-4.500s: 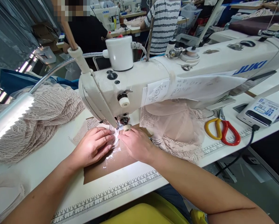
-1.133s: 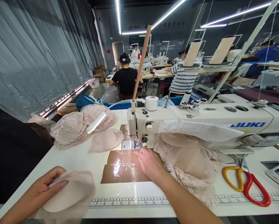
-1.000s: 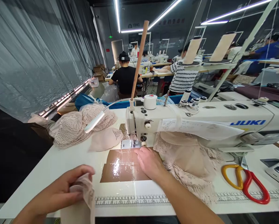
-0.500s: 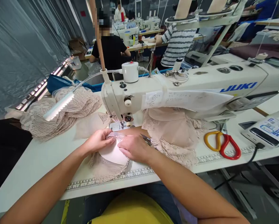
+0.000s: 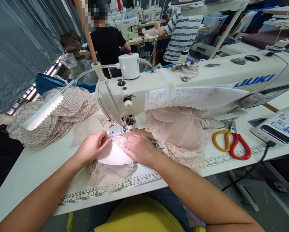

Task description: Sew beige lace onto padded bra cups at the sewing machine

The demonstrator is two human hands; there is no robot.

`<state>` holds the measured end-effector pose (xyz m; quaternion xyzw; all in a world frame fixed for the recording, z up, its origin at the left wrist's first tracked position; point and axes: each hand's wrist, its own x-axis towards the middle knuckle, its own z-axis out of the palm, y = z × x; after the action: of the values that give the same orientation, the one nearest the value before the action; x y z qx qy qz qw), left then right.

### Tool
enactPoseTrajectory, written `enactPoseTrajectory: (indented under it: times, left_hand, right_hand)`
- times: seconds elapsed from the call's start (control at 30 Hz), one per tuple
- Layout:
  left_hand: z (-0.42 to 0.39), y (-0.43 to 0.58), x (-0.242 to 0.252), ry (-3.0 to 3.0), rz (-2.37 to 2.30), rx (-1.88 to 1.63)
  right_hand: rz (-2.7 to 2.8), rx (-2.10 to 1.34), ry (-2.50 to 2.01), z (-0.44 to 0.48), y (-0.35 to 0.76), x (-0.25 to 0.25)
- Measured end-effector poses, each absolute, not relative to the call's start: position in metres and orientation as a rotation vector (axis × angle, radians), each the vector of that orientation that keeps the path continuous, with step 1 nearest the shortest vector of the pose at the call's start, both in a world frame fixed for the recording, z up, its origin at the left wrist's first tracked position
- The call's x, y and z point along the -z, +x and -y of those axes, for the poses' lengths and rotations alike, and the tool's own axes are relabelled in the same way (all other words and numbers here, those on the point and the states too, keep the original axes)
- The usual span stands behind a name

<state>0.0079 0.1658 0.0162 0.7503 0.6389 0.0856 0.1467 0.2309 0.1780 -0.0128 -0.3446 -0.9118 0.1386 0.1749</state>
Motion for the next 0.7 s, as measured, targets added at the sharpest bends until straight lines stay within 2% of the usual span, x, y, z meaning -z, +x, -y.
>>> enactPoseTrajectory:
  times: [0.1, 0.2, 0.3, 0.7]
  left_hand:
    - [-0.163, 0.013, -0.021, 2.482, -1.864, -0.350]
    - [-0.158, 0.026, -0.021, 2.716, -1.494, -0.379]
    - [-0.156, 0.036, -0.011, 2.760, -1.323, -0.322]
    - [-0.171, 0.028, -0.004, 2.698, -1.317, -0.240]
  right_hand:
    - [2.586, -0.371, -1.046, -0.179, 0.230, 0.015]
    - [2.607, -0.322, -1.085, -0.179, 0.229, 0.016]
    - [2.607, -0.290, -1.129, -0.180, 0.228, 0.015]
    - [2.622, -0.244, -1.281, -0.179, 0.225, 0.009]
